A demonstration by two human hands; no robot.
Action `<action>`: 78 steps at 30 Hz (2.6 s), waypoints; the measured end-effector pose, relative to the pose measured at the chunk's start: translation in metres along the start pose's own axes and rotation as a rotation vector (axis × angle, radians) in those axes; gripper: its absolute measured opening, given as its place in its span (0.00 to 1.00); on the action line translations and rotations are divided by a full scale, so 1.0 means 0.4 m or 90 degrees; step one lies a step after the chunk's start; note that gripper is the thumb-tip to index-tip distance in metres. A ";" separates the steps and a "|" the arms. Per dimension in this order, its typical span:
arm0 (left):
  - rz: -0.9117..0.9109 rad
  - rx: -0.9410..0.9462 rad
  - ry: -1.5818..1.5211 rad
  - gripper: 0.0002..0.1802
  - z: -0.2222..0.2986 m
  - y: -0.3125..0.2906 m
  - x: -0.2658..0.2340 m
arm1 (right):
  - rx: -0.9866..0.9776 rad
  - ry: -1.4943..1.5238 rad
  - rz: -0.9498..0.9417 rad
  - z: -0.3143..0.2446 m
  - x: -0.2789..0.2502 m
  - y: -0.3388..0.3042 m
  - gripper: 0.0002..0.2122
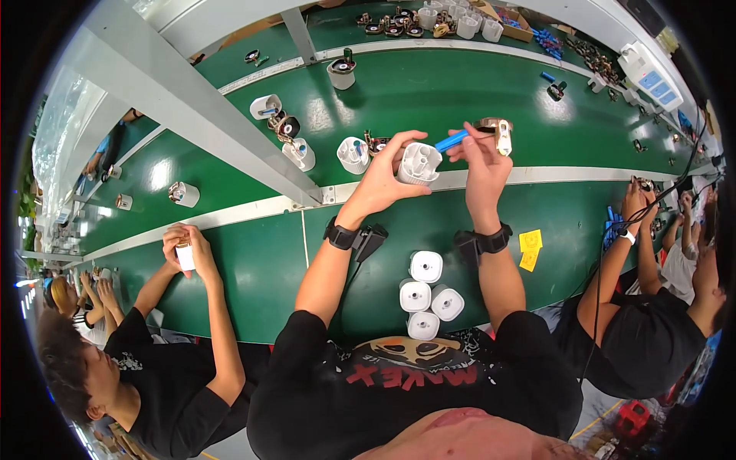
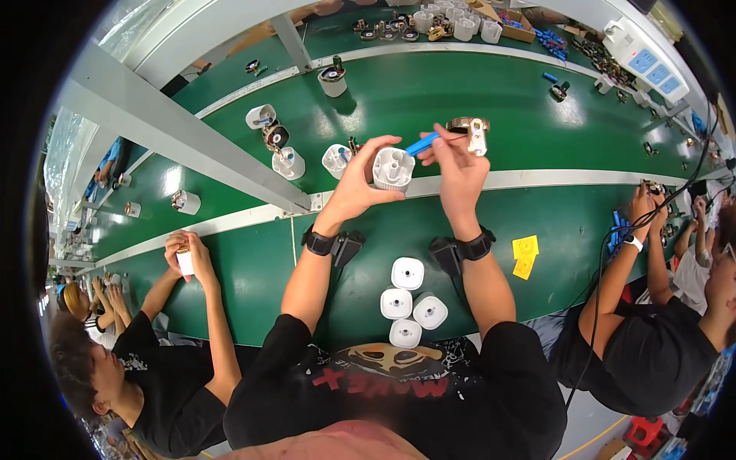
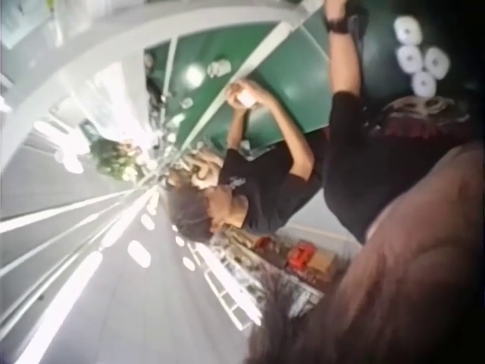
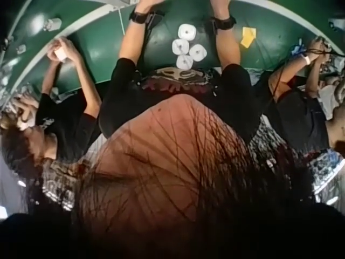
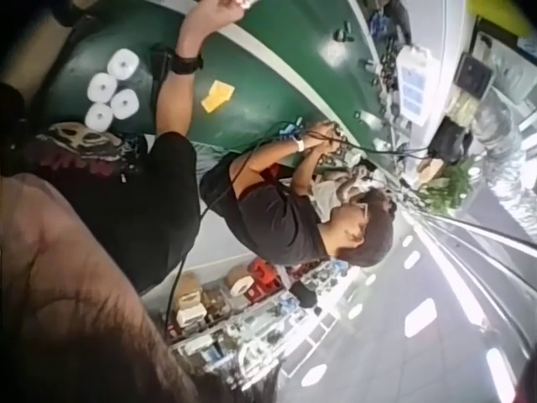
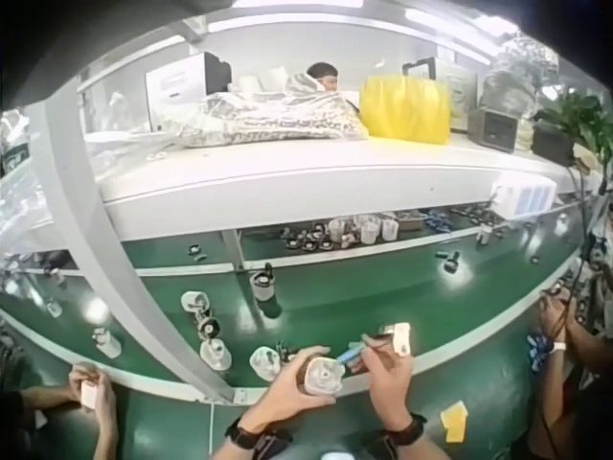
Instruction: The person picks up a white housing and a battery, inserts the battery into the housing, and then fits a circuit board component onto the top. They repeat this process multiple times, placing each assembled unit onto the green conveyor belt.
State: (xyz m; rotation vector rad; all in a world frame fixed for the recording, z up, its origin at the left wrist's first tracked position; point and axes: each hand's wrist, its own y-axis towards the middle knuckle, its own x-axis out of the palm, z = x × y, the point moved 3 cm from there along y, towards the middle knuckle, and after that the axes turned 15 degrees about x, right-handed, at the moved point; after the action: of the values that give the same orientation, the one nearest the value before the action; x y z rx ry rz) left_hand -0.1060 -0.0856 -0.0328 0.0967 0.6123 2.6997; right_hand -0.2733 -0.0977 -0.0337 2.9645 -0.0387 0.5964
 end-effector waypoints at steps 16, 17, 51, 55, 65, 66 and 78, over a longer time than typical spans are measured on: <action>-0.074 -0.052 -0.128 0.42 -0.020 -0.018 -0.034 | -0.247 -0.302 -0.122 -0.050 -0.004 -0.015 0.09; -0.074 -0.053 -0.128 0.42 -0.021 -0.018 -0.033 | -0.246 -0.300 -0.124 -0.050 -0.005 -0.013 0.08; -0.008 0.003 -0.393 0.44 -0.066 -0.025 -0.022 | -0.196 -0.506 -0.188 0.019 0.023 -0.034 0.36; -0.014 0.025 -0.433 0.41 -0.053 -0.027 -0.001 | -0.248 -0.528 -0.143 0.021 0.027 -0.031 0.34; -0.023 0.024 -0.442 0.40 -0.036 -0.025 0.012 | -0.379 -0.429 -0.108 0.024 0.020 -0.027 0.29; -0.026 0.020 -0.442 0.39 -0.035 -0.028 0.011 | -0.379 -0.429 -0.110 0.016 0.024 -0.028 0.29; -0.040 -0.011 -0.470 0.38 -0.040 -0.044 0.009 | -0.488 -0.601 -0.059 -0.026 0.030 -0.048 0.30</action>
State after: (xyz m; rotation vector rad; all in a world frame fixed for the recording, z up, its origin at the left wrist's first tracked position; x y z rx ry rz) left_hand -0.1060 -0.0760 -0.0547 0.9899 0.3444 2.3503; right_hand -0.2652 -0.0774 -0.0216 2.1946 -0.1628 -0.7063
